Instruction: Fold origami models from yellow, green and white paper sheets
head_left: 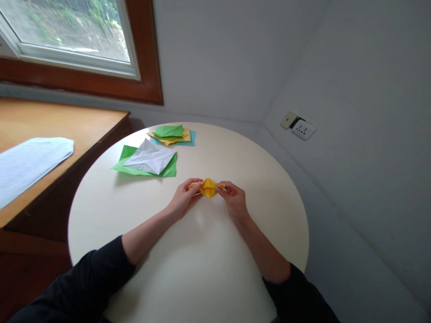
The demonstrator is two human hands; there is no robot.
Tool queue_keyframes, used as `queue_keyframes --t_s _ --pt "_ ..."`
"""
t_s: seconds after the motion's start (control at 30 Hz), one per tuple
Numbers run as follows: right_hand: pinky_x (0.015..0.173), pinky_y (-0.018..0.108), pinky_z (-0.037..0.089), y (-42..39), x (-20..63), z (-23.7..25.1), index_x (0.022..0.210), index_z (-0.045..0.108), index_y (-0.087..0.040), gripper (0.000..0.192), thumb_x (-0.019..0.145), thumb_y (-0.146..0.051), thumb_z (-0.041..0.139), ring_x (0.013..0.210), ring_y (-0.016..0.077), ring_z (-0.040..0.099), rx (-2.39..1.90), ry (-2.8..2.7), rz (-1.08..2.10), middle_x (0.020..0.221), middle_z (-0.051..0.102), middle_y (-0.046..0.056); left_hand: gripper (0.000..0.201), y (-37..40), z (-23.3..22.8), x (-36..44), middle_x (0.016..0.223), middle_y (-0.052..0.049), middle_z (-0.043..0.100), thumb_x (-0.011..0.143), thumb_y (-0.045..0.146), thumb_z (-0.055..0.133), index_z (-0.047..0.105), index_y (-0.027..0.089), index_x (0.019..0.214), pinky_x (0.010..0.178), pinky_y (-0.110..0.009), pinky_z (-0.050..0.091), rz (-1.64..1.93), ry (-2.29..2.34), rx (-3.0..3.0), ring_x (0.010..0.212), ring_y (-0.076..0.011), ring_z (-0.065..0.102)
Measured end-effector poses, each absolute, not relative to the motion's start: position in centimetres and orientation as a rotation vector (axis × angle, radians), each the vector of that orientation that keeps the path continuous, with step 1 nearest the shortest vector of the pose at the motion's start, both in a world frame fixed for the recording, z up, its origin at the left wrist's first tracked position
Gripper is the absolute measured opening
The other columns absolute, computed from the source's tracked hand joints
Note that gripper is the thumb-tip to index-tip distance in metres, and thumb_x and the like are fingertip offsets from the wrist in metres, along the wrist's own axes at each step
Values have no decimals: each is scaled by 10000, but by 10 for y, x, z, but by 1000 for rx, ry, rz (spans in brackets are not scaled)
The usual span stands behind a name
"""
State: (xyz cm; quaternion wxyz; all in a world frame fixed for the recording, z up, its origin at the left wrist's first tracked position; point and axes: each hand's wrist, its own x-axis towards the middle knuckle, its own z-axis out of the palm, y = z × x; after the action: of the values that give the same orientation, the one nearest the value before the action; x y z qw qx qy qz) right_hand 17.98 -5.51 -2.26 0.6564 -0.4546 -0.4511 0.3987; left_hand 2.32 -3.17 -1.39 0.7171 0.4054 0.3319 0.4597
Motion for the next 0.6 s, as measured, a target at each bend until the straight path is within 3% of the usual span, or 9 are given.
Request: queue_keyframes --t_s 0.3,0.6 --pt "761 320 503 -57 176 -19 783 606 -219 305 532 -284 766 845 171 589 -1058 -1099 1002 834 621 2 317 -29 -18 23 880 -64 668 651 339 684 593 149 888 780 -322 457 1067 879 1076 824 -177 609" --pt "807 332 476 -54 183 -27 924 618 -214 317 608 -223 631 834 169 604 -1105 -997 1011 855 652 8 345 -31 -11 23 879 -53 662 611 343 702 591 156 878 714 -275 454 1053 873 1017 835 -175 603"
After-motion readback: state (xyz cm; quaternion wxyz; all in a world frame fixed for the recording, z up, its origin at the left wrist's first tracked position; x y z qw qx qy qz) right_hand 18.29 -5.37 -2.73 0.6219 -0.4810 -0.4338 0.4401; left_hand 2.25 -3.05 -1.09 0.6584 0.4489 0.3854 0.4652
